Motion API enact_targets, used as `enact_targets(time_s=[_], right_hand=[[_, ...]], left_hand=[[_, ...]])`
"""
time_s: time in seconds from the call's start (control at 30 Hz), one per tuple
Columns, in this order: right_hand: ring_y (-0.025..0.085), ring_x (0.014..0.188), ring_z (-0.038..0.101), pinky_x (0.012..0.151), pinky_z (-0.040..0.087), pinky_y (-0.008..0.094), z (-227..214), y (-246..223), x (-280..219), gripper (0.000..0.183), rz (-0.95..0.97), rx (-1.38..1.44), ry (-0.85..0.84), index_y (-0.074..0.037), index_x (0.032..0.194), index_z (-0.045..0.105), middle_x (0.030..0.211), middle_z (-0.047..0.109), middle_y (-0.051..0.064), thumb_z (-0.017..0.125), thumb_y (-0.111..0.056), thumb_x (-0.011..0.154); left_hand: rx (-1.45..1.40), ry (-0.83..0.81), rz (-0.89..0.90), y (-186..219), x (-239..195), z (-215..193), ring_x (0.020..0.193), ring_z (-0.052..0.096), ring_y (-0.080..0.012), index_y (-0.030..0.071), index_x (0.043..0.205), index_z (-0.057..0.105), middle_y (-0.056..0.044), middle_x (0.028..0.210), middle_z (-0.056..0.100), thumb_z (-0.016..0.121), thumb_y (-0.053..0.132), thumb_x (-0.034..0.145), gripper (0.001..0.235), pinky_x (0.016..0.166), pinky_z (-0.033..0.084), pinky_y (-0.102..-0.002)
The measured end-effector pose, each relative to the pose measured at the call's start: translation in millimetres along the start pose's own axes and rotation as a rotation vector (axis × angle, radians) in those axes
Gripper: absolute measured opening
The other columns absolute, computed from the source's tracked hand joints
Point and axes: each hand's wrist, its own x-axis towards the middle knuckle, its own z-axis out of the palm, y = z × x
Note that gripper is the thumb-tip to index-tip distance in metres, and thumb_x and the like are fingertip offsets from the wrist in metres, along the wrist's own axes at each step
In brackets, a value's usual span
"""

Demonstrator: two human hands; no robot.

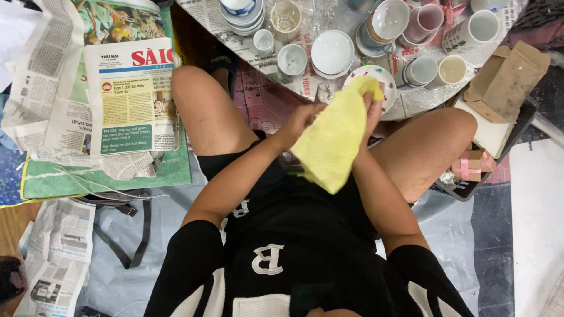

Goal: The person sits on the floor and wipes various ceramic and glass items, including cups, bowls, and a glass, using a yellow cloth. The person handles each item individually, wiping the exterior and interior surfaces before placing them back on the table.

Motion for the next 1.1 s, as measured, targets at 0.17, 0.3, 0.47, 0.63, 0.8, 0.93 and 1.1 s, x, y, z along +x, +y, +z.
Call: enact_targets(time_s=[0.17,0.3,0.47,0.63,0.8,0.93,1.1], right_hand=[[0.017,0.103,0.051,0.094,0.049,0.033,7.2,-35.6,10.4,0.019,-0.603,-0.763,-0.075,-0.001,0.11,0.051,0.112,0.046,0.007,0.055,-0.019,0.115],[0.014,0.099,0.051,0.093,0.049,0.032,10.7,-51.9,10.1,0.019,-0.547,-0.8,-0.068,0.0,0.114,0.056,0.116,0.044,0.005,0.051,-0.016,0.121],[0.011,0.087,0.05,0.074,0.044,0.028,20.3,-53.1,11.5,0.01,-0.557,-0.86,-0.029,-0.001,0.112,0.064,0.106,0.047,0.003,0.062,-0.011,0.112],[0.009,0.073,0.044,0.062,0.037,0.026,27.2,-46.8,12.6,0.013,-0.464,-0.963,0.011,-0.005,0.117,0.071,0.095,0.048,0.001,0.072,-0.007,0.104],[0.006,0.078,0.055,0.06,0.042,0.021,34.2,-26.7,5.5,0.047,-0.393,-0.531,-0.007,-0.013,0.121,0.044,0.1,0.052,-0.001,0.076,-0.008,0.086],[0.021,0.094,0.057,0.074,0.049,0.029,12.2,-25.3,12.2,0.017,-0.74,-0.834,-0.331,-0.002,0.105,0.059,0.107,0.056,0.01,0.075,-0.001,0.099],[0.028,0.128,0.064,0.102,0.056,0.035,14.2,-51.9,-0.9,0.041,-0.532,-0.938,-0.699,-0.004,0.136,0.063,0.141,0.062,0.015,0.059,-0.004,0.096]], left_hand=[[0.233,-0.05,0.159,-2.9,-0.5,-5.3,0.108,0.072,-0.0202,-0.003,0.134,0.059,-0.011,0.121,0.073,0.079,0.032,0.088,0.061,0.098,0.059,-0.034],[0.102,0.0,0.182,-16.2,-7.6,-5.9,0.117,0.068,-0.0237,-0.001,0.141,0.053,-0.013,0.127,0.07,0.079,0.043,0.089,0.073,0.106,0.053,-0.04],[0.257,-0.02,0.097,-31.2,-5.3,-2.9,0.112,0.074,-0.0223,0.004,0.137,0.061,-0.01,0.119,0.073,0.081,0.049,0.083,0.073,0.108,0.06,-0.043],[0.169,0.021,0.17,-8.1,-3.4,5.8,0.128,0.061,-0.0242,0.0,0.146,0.045,-0.013,0.136,0.063,0.084,0.047,0.083,0.088,0.111,0.05,-0.043],[0.121,0.006,0.232,22.5,-4.9,14.6,0.129,0.067,-0.0208,0.001,0.144,0.055,-0.012,0.139,0.068,0.075,0.027,0.101,0.055,0.114,0.053,-0.039],[0.05,0.013,0.214,6.6,-3.2,6.7,0.129,0.065,-0.0225,0.002,0.145,0.051,-0.012,0.141,0.064,0.068,0.025,0.102,0.052,0.112,0.053,-0.04],[-0.543,-0.004,-0.012,-31.0,0.2,-11.5,0.129,0.062,-0.025,0.003,0.147,0.046,-0.013,0.143,0.059,0.059,0.029,0.104,0.052,0.11,0.053,-0.042]])
